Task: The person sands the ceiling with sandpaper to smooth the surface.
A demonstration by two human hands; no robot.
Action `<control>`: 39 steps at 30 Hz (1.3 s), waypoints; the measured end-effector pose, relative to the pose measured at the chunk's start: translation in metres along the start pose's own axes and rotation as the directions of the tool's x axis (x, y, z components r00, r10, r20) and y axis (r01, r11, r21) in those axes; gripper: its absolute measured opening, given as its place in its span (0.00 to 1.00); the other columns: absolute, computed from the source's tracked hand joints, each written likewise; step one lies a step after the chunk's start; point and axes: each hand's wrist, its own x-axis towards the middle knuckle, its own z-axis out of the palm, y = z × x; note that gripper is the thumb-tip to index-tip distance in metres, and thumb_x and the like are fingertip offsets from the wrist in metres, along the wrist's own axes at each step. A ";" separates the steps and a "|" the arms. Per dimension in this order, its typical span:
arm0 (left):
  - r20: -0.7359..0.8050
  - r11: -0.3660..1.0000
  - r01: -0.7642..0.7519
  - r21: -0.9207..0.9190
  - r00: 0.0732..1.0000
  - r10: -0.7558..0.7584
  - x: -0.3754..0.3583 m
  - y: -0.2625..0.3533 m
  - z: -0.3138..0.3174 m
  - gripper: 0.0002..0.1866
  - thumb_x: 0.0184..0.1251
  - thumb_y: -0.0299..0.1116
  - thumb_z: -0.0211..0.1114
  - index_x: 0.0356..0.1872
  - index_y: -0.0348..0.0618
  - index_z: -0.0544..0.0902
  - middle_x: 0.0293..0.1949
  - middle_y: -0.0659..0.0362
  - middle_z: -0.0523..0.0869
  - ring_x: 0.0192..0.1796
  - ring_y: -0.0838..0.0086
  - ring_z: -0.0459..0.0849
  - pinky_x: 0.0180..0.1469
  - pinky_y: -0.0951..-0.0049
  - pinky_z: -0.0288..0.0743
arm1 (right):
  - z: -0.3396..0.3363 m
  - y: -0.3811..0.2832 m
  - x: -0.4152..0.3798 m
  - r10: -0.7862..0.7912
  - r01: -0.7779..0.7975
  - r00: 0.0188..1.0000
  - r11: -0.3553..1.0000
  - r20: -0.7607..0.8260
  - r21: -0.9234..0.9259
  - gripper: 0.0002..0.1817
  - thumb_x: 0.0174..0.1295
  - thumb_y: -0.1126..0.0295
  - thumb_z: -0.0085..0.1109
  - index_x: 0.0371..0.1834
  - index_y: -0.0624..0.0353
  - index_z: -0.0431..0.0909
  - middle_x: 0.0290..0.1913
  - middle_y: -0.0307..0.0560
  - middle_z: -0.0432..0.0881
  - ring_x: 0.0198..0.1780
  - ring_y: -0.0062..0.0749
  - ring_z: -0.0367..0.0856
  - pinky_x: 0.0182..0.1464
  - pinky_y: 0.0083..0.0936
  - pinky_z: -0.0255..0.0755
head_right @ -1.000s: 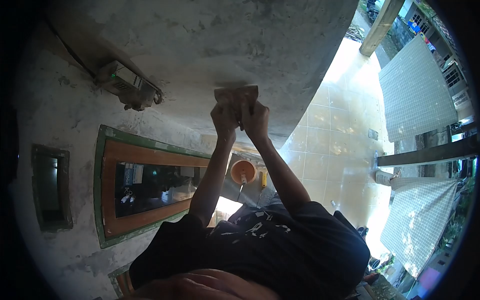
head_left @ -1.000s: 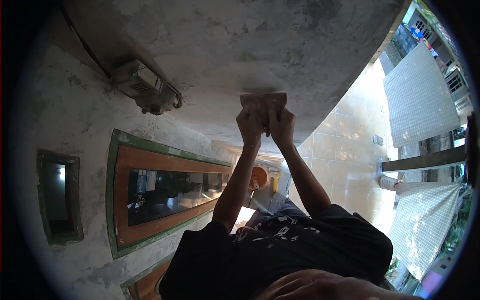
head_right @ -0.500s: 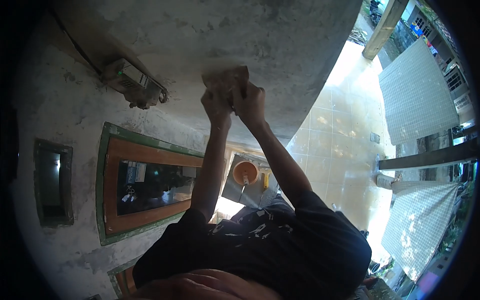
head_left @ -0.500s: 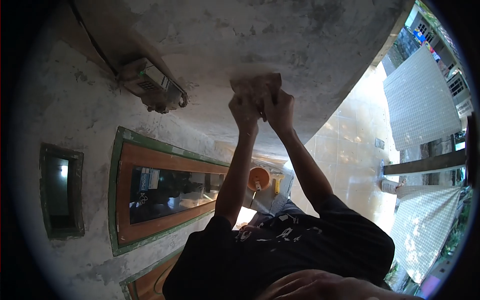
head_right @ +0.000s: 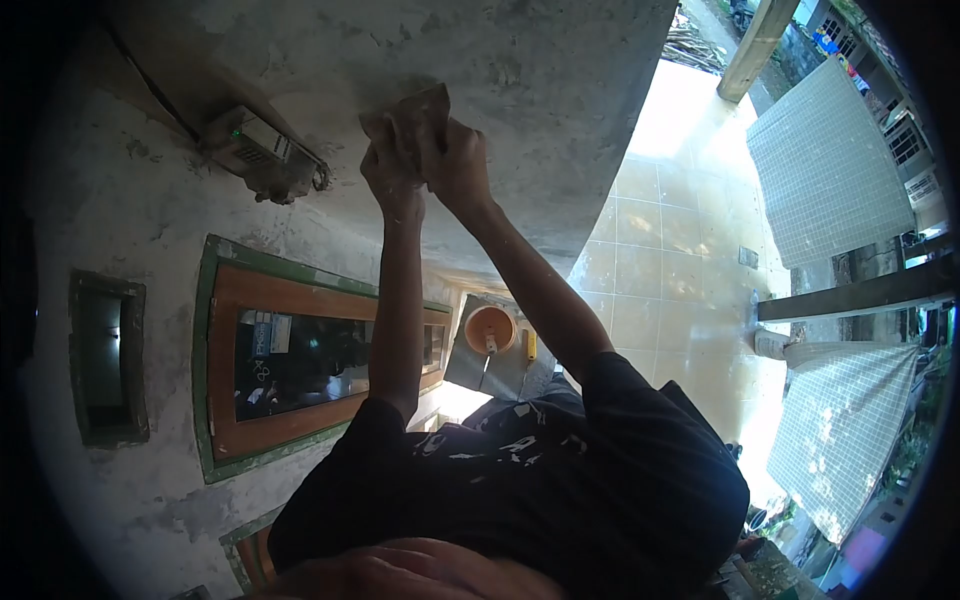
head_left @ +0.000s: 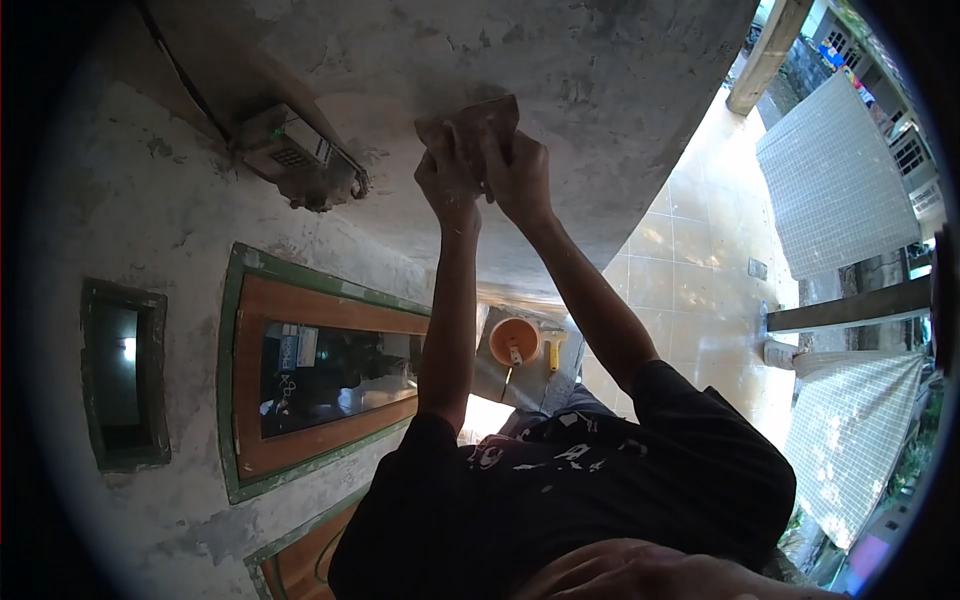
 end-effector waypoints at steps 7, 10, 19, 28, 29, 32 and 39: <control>0.353 0.986 0.090 0.140 0.926 -0.134 -0.042 -0.081 -0.059 0.27 0.73 0.56 0.44 0.49 0.39 0.73 0.27 0.62 0.76 0.24 0.83 0.75 0.20 0.81 0.66 | -0.034 0.037 -0.047 -0.429 0.438 0.899 0.872 0.092 -0.220 0.16 0.63 0.66 0.56 0.25 0.71 0.78 0.15 0.51 0.77 0.18 0.30 0.80 0.21 0.28 0.71; 0.311 0.999 0.047 -0.004 0.949 -0.043 -0.053 -0.060 -0.025 0.22 0.74 0.51 0.45 0.40 0.39 0.73 0.20 0.64 0.75 0.17 0.84 0.72 0.15 0.83 0.63 | -0.062 0.052 -0.043 0.011 -0.005 0.996 0.998 0.085 -0.069 0.14 0.62 0.66 0.56 0.28 0.70 0.78 0.16 0.51 0.78 0.18 0.26 0.79 0.22 0.25 0.71; 0.240 0.993 0.118 -0.015 0.964 -0.111 -0.042 -0.084 0.002 0.20 0.74 0.47 0.48 0.44 0.36 0.76 0.22 0.65 0.75 0.15 0.86 0.70 0.12 0.85 0.61 | -0.068 0.051 -0.028 -0.119 0.090 0.987 0.969 -0.112 -0.230 0.16 0.61 0.65 0.60 0.27 0.70 0.78 0.16 0.52 0.78 0.17 0.24 0.75 0.20 0.27 0.66; 0.171 0.980 0.179 -0.085 0.972 -0.162 -0.044 -0.101 -0.001 0.22 0.74 0.47 0.49 0.48 0.35 0.76 0.31 0.62 0.79 0.29 0.84 0.77 0.29 0.83 0.73 | -0.064 0.057 -0.033 -0.134 0.082 0.981 0.940 -0.138 -0.332 0.14 0.59 0.67 0.61 0.25 0.69 0.78 0.13 0.59 0.74 0.14 0.39 0.79 0.17 0.31 0.65; 0.183 0.976 0.199 -0.085 0.966 -0.181 -0.041 -0.101 -0.002 0.22 0.74 0.47 0.49 0.48 0.34 0.76 0.32 0.62 0.80 0.30 0.83 0.77 0.30 0.82 0.73 | -0.063 0.052 -0.029 -0.170 0.116 0.976 0.935 -0.136 -0.337 0.14 0.59 0.67 0.61 0.24 0.69 0.78 0.13 0.58 0.74 0.14 0.37 0.78 0.17 0.31 0.65; 0.121 0.996 0.039 -0.082 0.992 -0.029 -0.029 -0.083 0.006 0.21 0.74 0.44 0.49 0.48 0.33 0.76 0.32 0.61 0.80 0.32 0.82 0.78 0.32 0.81 0.74 | -0.057 0.034 -0.020 -0.169 0.119 0.978 0.936 -0.125 -0.331 0.15 0.59 0.67 0.61 0.22 0.70 0.77 0.12 0.56 0.74 0.13 0.30 0.75 0.17 0.29 0.63; 0.117 0.981 0.108 -0.159 0.989 -0.090 -0.032 -0.066 0.005 0.19 0.74 0.40 0.48 0.48 0.31 0.77 0.33 0.58 0.81 0.33 0.80 0.79 0.36 0.78 0.75 | -0.049 0.031 -0.023 -0.116 0.073 0.978 0.969 -0.176 -0.234 0.17 0.61 0.66 0.61 0.22 0.71 0.76 0.11 0.47 0.74 0.14 0.19 0.70 0.17 0.26 0.61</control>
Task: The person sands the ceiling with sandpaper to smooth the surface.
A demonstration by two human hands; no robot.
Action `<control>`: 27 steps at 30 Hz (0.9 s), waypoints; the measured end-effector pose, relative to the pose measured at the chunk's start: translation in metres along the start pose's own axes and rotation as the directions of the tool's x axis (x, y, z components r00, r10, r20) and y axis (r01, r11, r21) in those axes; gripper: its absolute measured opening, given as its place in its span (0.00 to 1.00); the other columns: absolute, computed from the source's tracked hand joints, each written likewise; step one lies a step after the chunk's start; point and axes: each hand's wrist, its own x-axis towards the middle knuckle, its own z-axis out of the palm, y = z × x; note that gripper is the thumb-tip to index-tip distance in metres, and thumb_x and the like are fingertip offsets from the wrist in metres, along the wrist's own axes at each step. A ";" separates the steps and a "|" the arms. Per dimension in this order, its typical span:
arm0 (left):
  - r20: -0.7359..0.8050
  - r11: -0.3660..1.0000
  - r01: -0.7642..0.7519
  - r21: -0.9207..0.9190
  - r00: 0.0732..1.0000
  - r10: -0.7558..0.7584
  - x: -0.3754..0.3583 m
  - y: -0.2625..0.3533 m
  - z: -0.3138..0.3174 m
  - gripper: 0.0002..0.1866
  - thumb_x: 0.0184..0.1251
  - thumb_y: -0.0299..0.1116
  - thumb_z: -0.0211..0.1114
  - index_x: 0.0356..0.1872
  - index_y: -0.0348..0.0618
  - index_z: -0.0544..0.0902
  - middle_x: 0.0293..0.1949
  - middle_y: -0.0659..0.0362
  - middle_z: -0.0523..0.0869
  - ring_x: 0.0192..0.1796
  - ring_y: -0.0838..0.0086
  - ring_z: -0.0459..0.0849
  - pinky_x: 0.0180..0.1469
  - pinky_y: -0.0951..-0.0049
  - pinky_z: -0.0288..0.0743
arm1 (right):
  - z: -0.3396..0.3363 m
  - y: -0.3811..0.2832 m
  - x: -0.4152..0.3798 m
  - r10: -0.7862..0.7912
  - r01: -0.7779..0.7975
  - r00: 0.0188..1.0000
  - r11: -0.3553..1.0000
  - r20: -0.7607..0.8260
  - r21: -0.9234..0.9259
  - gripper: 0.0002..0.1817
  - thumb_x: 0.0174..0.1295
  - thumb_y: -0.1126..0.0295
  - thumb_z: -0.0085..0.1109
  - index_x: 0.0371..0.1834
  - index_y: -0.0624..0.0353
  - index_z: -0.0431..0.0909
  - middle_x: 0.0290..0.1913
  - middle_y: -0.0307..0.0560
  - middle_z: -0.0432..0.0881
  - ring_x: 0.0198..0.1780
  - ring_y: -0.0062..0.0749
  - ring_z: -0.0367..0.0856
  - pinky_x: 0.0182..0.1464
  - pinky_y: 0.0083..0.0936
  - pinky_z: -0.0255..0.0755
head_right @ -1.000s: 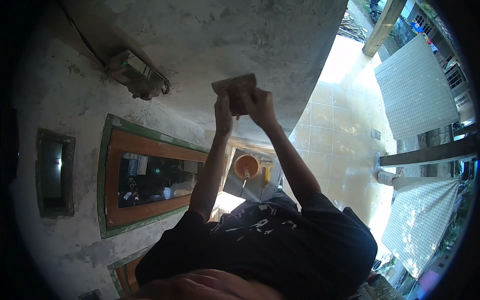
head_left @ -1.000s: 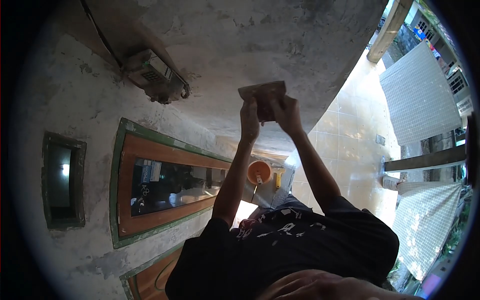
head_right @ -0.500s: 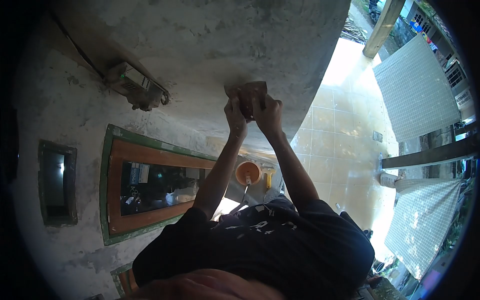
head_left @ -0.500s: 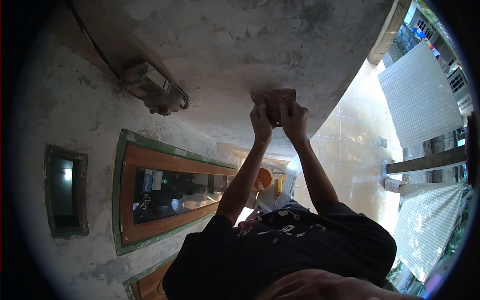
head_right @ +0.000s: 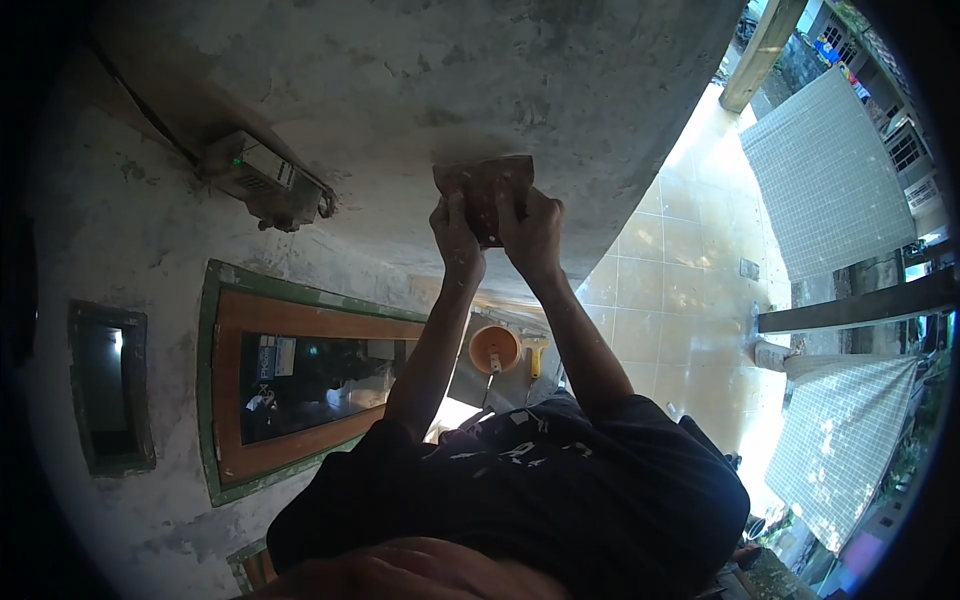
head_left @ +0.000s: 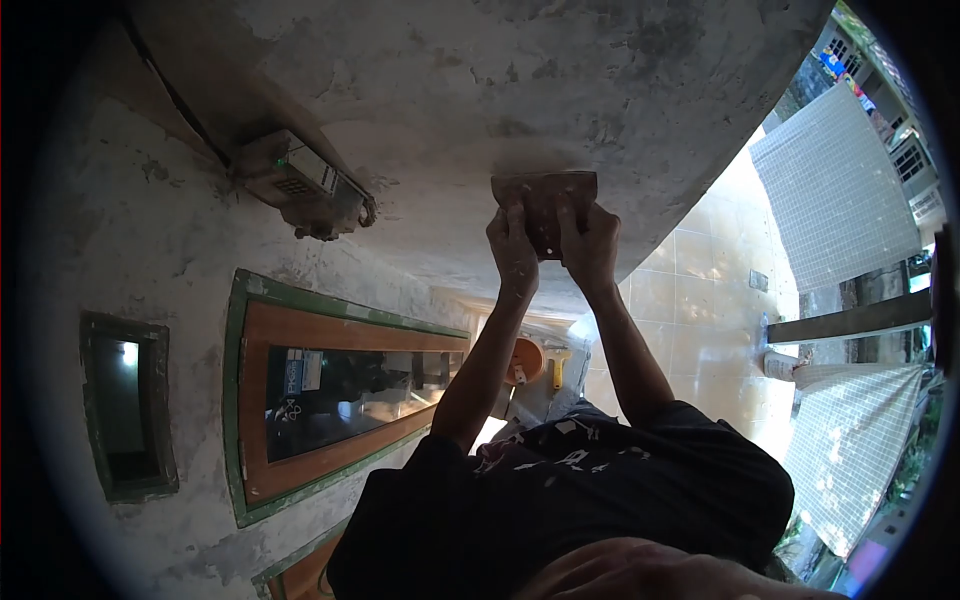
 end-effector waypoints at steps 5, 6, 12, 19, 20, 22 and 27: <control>0.066 0.999 0.029 -0.014 0.997 -0.028 0.005 0.018 -0.002 0.16 0.73 0.36 0.48 0.48 0.33 0.75 0.39 0.56 0.81 0.38 0.76 0.82 0.40 0.76 0.77 | 0.001 -0.016 0.010 0.030 -0.030 0.998 1.000 0.049 -0.001 0.16 0.60 0.67 0.60 0.22 0.71 0.76 0.12 0.51 0.74 0.14 0.22 0.72 0.17 0.27 0.61; 0.068 0.999 0.031 -0.013 0.997 -0.030 0.005 0.017 -0.001 0.16 0.73 0.36 0.48 0.48 0.33 0.75 0.39 0.56 0.81 0.38 0.76 0.82 0.40 0.76 0.77 | 0.001 -0.015 0.009 0.064 -0.065 0.996 0.998 0.055 0.011 0.14 0.59 0.69 0.60 0.22 0.71 0.76 0.13 0.56 0.74 0.13 0.27 0.74 0.17 0.29 0.61; 0.063 0.989 -0.032 0.147 0.998 0.023 0.008 0.007 -0.002 0.16 0.73 0.37 0.47 0.48 0.33 0.75 0.38 0.56 0.81 0.38 0.76 0.82 0.39 0.75 0.76 | 0.001 -0.014 0.011 -0.034 0.034 0.999 0.999 -0.001 0.012 0.16 0.59 0.67 0.60 0.21 0.70 0.76 0.13 0.55 0.74 0.13 0.28 0.73 0.17 0.31 0.62; 0.012 0.999 0.022 0.025 1.000 -0.022 0.002 0.022 0.010 0.16 0.74 0.37 0.47 0.47 0.34 0.76 0.34 0.58 0.81 0.33 0.77 0.81 0.34 0.77 0.75 | 0.000 -0.026 0.015 -0.058 0.058 0.998 0.998 0.003 -0.040 0.17 0.59 0.67 0.60 0.19 0.69 0.75 0.12 0.56 0.72 0.12 0.30 0.73 0.17 0.31 0.63; 0.010 0.997 0.054 0.049 0.998 -0.055 0.003 0.017 0.005 0.16 0.74 0.37 0.47 0.47 0.34 0.76 0.33 0.58 0.80 0.32 0.77 0.81 0.32 0.77 0.75 | 0.000 -0.024 0.014 -0.035 0.035 0.999 0.999 0.001 0.001 0.17 0.59 0.67 0.60 0.18 0.69 0.74 0.12 0.56 0.72 0.12 0.31 0.72 0.17 0.32 0.62; 0.048 0.992 -0.017 0.123 0.999 0.012 0.009 0.031 0.009 0.16 0.74 0.38 0.47 0.46 0.34 0.76 0.32 0.58 0.80 0.32 0.76 0.82 0.30 0.77 0.77 | 0.001 -0.030 0.018 -0.013 0.012 1.000 0.999 0.005 0.039 0.17 0.59 0.67 0.60 0.17 0.70 0.73 0.12 0.57 0.72 0.11 0.31 0.72 0.17 0.32 0.62; -0.064 0.998 0.007 -0.070 0.998 -0.011 0.008 0.047 0.024 0.17 0.73 0.39 0.48 0.40 0.33 0.77 0.30 0.59 0.81 0.30 0.78 0.78 0.31 0.77 0.73 | -0.001 -0.049 0.030 -0.093 0.102 0.991 0.991 0.097 -0.091 0.17 0.61 0.66 0.60 0.22 0.71 0.76 0.13 0.51 0.75 0.14 0.24 0.74 0.18 0.28 0.63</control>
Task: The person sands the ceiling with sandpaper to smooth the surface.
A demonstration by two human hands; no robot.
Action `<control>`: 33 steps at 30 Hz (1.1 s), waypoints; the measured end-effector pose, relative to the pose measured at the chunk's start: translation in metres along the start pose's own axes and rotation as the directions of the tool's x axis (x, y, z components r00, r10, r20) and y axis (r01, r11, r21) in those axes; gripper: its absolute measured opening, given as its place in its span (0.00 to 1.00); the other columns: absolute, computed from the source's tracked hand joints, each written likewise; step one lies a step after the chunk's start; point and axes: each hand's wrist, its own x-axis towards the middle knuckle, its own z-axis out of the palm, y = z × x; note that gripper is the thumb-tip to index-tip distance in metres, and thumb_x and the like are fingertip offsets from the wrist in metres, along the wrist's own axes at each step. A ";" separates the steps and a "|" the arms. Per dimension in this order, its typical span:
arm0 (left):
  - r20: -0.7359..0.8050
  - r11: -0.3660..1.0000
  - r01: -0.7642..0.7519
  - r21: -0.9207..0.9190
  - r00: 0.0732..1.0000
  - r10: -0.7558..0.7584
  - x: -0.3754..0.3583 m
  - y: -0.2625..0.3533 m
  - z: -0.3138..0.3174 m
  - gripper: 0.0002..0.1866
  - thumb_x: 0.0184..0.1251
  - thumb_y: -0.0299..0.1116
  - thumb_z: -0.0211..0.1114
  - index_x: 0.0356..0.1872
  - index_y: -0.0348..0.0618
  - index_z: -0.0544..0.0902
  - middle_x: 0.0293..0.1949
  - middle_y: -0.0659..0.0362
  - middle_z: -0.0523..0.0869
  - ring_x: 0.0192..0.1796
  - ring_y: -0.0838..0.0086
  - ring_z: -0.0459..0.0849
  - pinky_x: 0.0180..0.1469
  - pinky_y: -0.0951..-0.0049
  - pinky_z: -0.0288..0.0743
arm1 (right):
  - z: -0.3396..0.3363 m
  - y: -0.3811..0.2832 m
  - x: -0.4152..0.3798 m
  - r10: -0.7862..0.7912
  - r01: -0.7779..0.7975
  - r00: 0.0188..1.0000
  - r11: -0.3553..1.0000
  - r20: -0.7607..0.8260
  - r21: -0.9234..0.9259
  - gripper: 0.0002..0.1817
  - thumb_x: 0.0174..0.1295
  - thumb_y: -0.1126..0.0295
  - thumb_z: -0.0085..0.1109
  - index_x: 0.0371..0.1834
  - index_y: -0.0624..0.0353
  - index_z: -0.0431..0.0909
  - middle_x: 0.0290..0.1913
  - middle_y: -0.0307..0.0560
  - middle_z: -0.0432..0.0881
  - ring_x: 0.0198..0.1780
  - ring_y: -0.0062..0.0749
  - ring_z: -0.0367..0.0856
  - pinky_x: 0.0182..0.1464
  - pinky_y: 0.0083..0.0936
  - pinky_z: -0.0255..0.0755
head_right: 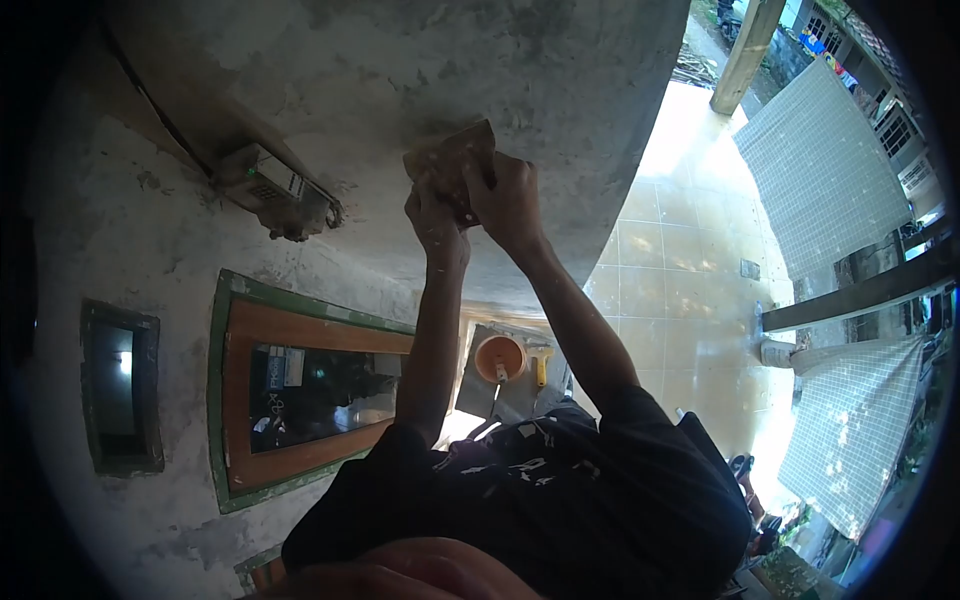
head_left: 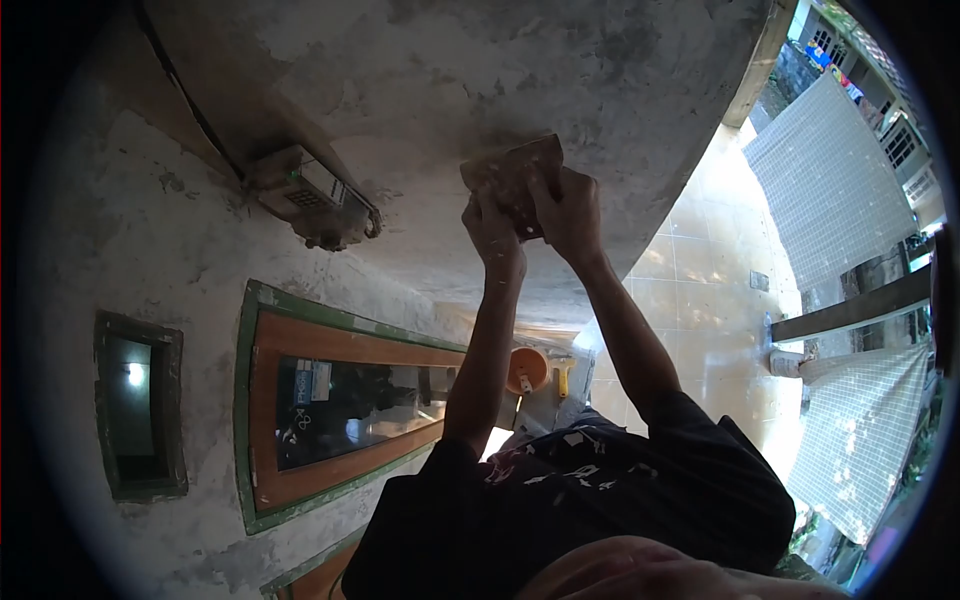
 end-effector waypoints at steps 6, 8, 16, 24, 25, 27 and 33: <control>0.030 0.980 0.062 0.188 0.997 -0.069 0.000 -0.013 -0.013 0.18 0.74 0.41 0.48 0.40 0.35 0.78 0.28 0.61 0.79 0.28 0.80 0.76 0.29 0.78 0.70 | 0.003 0.017 -0.016 0.085 -0.076 0.995 0.986 -0.056 0.147 0.18 0.60 0.65 0.61 0.20 0.70 0.75 0.12 0.51 0.72 0.13 0.25 0.68 0.18 0.30 0.60; 0.077 0.984 0.067 0.166 0.994 -0.081 0.002 -0.010 -0.019 0.19 0.74 0.43 0.49 0.41 0.34 0.79 0.28 0.62 0.79 0.28 0.82 0.76 0.28 0.78 0.70 | 0.002 0.004 -0.009 0.063 -0.060 0.997 0.995 -0.037 0.080 0.17 0.58 0.67 0.61 0.19 0.70 0.75 0.13 0.54 0.73 0.14 0.31 0.72 0.19 0.31 0.63; 0.058 0.987 0.062 0.147 0.996 -0.071 -0.004 -0.016 -0.011 0.20 0.73 0.46 0.50 0.44 0.36 0.76 0.29 0.60 0.79 0.25 0.81 0.78 0.23 0.79 0.74 | -0.001 0.012 -0.012 0.094 -0.086 0.994 0.987 -0.055 0.135 0.17 0.57 0.68 0.60 0.17 0.70 0.73 0.13 0.58 0.72 0.14 0.41 0.74 0.20 0.36 0.64; 0.051 0.993 0.012 0.113 0.999 -0.018 0.007 0.000 -0.007 0.17 0.74 0.45 0.49 0.36 0.41 0.77 0.20 0.65 0.74 0.17 0.84 0.72 0.15 0.79 0.66 | 0.000 -0.007 0.002 -0.056 0.057 0.998 0.998 -0.033 0.015 0.15 0.58 0.68 0.58 0.21 0.71 0.75 0.15 0.59 0.75 0.18 0.45 0.79 0.21 0.35 0.67; 0.048 0.993 0.012 0.118 0.999 -0.018 0.002 -0.002 -0.009 0.17 0.74 0.45 0.49 0.36 0.41 0.77 0.20 0.65 0.74 0.17 0.84 0.72 0.15 0.79 0.66 | -0.002 -0.006 -0.004 -0.053 0.053 0.998 0.998 -0.032 0.019 0.15 0.58 0.68 0.58 0.21 0.71 0.75 0.15 0.59 0.75 0.18 0.45 0.79 0.21 0.35 0.67; 0.054 0.989 0.041 0.140 0.997 -0.049 -0.008 -0.008 -0.010 0.17 0.74 0.46 0.50 0.33 0.43 0.76 0.19 0.65 0.73 0.15 0.84 0.69 0.13 0.80 0.61 | -0.007 -0.003 -0.011 0.199 -0.208 0.976 0.973 0.091 0.101 0.15 0.58 0.69 0.58 0.20 0.71 0.75 0.16 0.60 0.75 0.19 0.45 0.80 0.22 0.35 0.68; 0.209 0.952 -0.292 0.091 0.940 0.268 0.042 0.012 -0.034 0.18 0.73 0.48 0.51 0.29 0.44 0.73 0.21 0.67 0.72 0.18 0.85 0.67 0.15 0.83 0.58 | 0.036 -0.032 0.024 -0.125 0.129 0.992 0.979 -0.031 0.156 0.17 0.60 0.65 0.57 0.22 0.70 0.76 0.17 0.63 0.75 0.18 0.45 0.79 0.22 0.35 0.67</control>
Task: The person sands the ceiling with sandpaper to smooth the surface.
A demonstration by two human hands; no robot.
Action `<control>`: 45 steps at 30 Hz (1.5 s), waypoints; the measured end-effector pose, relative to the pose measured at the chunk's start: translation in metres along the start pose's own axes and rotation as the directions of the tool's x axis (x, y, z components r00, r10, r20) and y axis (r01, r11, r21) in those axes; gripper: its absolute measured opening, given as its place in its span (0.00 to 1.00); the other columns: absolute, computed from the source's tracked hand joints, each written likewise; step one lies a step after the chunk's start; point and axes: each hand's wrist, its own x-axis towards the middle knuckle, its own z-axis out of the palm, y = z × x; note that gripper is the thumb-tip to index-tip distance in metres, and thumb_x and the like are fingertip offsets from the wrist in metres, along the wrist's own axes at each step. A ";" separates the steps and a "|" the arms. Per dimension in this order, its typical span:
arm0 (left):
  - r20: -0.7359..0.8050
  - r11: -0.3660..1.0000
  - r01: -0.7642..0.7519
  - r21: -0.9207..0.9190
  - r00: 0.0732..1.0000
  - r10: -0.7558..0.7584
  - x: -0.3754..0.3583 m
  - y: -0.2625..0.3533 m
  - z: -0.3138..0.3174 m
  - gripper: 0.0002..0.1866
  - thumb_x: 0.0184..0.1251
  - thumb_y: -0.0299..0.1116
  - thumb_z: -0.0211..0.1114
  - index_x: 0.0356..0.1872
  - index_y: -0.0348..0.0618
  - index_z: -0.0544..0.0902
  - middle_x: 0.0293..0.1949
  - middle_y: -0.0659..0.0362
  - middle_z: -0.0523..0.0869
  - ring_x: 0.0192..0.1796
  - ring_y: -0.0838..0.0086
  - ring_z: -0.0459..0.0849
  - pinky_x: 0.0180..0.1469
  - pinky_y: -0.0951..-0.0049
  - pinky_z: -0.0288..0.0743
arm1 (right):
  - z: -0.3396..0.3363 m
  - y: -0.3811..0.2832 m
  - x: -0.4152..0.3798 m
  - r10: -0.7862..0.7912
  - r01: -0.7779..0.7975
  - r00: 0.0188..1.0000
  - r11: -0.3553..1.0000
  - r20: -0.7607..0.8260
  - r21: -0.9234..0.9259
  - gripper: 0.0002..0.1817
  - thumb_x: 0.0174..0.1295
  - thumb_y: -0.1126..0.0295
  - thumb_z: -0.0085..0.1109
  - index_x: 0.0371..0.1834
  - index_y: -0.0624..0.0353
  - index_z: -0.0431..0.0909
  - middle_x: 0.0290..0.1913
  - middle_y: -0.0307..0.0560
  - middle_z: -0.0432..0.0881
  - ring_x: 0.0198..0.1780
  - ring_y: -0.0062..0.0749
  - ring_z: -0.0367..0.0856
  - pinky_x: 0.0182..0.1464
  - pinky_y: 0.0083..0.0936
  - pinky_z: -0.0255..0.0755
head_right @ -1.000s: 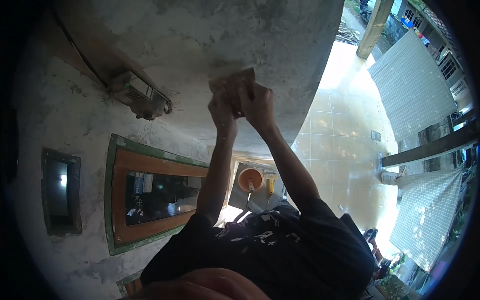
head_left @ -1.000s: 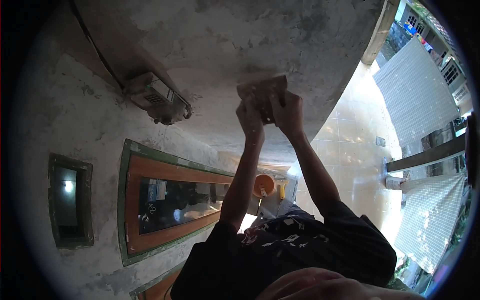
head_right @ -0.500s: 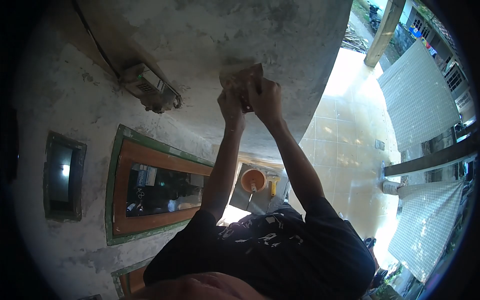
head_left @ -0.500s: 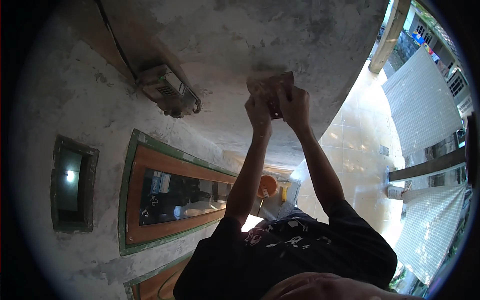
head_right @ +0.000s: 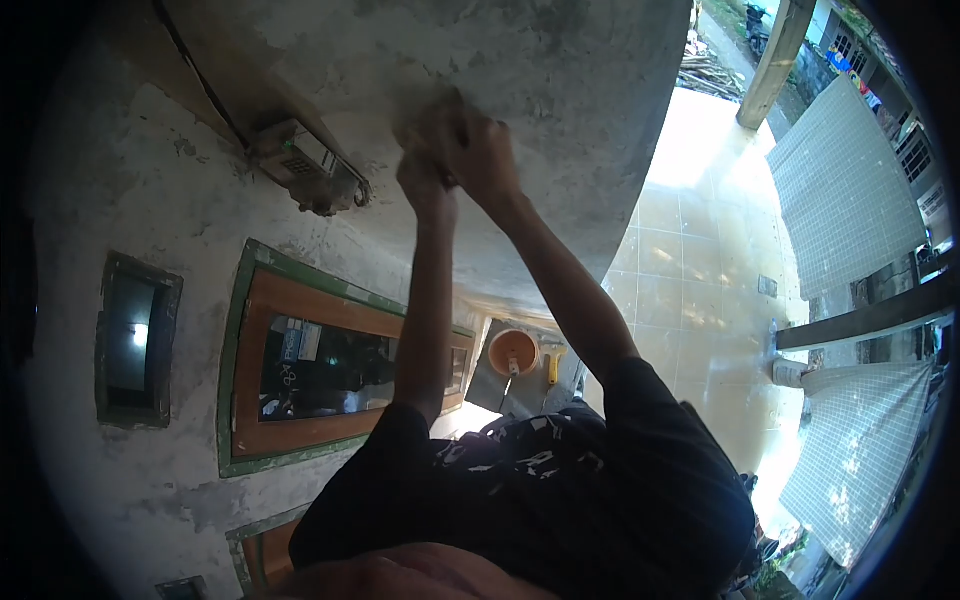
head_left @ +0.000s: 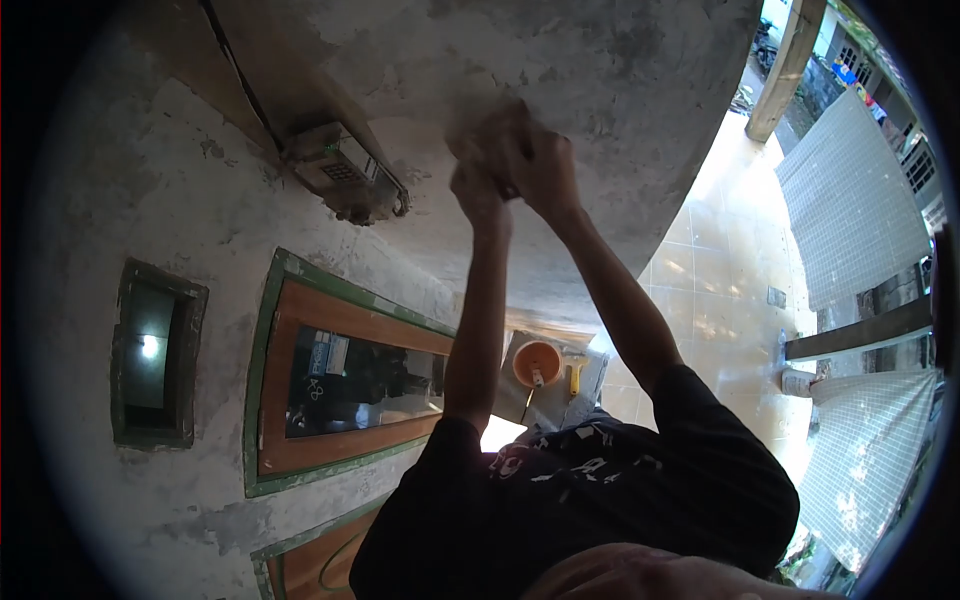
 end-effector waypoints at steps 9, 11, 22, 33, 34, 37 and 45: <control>0.164 0.845 0.298 0.444 0.900 -0.403 -0.068 0.012 -0.029 0.08 0.67 0.31 0.60 0.39 0.41 0.71 0.29 0.62 0.78 0.27 0.82 0.78 0.20 0.83 0.70 | -0.018 0.062 -0.080 0.078 -0.115 0.964 0.984 0.254 0.136 0.14 0.61 0.66 0.59 0.31 0.71 0.77 0.23 0.57 0.81 0.22 0.35 0.82 0.25 0.33 0.73; 0.197 0.960 0.066 0.274 0.973 -0.123 -0.080 -0.011 -0.016 0.11 0.65 0.28 0.61 0.44 0.40 0.69 0.35 0.59 0.78 0.32 0.81 0.79 0.23 0.82 0.74 | -0.038 0.060 -0.086 0.185 -0.248 0.940 0.947 0.286 0.205 0.14 0.62 0.66 0.59 0.32 0.71 0.77 0.24 0.54 0.82 0.23 0.29 0.81 0.25 0.30 0.73; 0.143 0.970 0.199 0.142 0.965 -0.219 -0.057 -0.031 0.026 0.15 0.70 0.38 0.55 0.48 0.36 0.73 0.28 0.63 0.77 0.24 0.85 0.74 0.19 0.84 0.68 | -0.057 0.053 -0.065 0.241 -0.233 0.966 0.969 -0.094 0.087 0.17 0.62 0.64 0.60 0.25 0.70 0.78 0.16 0.46 0.78 0.19 0.17 0.72 0.21 0.24 0.65; 0.025 0.941 0.303 0.150 0.950 -0.310 -0.058 -0.020 0.033 0.14 0.71 0.35 0.54 0.45 0.33 0.75 0.33 0.59 0.80 0.32 0.82 0.75 0.33 0.79 0.71 | -0.048 0.066 -0.067 0.287 -0.282 0.945 0.958 -0.154 0.057 0.15 0.61 0.67 0.61 0.23 0.69 0.76 0.14 0.45 0.75 0.18 0.16 0.68 0.19 0.23 0.61; 0.036 0.949 0.281 0.139 0.957 -0.289 -0.058 -0.021 0.032 0.13 0.70 0.36 0.55 0.45 0.35 0.75 0.30 0.61 0.78 0.28 0.84 0.74 0.27 0.82 0.70 | -0.047 0.067 -0.067 0.268 -0.255 0.945 0.963 -0.186 0.091 0.16 0.60 0.68 0.61 0.20 0.69 0.74 0.11 0.46 0.72 0.15 0.16 0.65 0.17 0.25 0.58; 0.037 0.964 0.249 0.090 0.967 -0.253 -0.056 -0.018 0.037 0.12 0.70 0.36 0.56 0.45 0.37 0.74 0.30 0.62 0.78 0.27 0.85 0.75 0.24 0.83 0.71 | -0.047 0.068 -0.066 0.251 -0.243 0.949 0.968 -0.193 0.064 0.16 0.60 0.67 0.61 0.21 0.69 0.75 0.13 0.45 0.74 0.16 0.15 0.66 0.18 0.24 0.59; 0.085 0.966 0.242 0.094 0.965 -0.250 -0.042 0.003 0.037 0.13 0.71 0.34 0.54 0.47 0.32 0.74 0.37 0.56 0.81 0.38 0.80 0.78 0.38 0.80 0.73 | -0.043 0.038 -0.049 0.289 -0.275 0.938 0.957 -0.193 0.096 0.14 0.60 0.68 0.61 0.23 0.70 0.77 0.14 0.44 0.76 0.18 0.15 0.68 0.19 0.22 0.60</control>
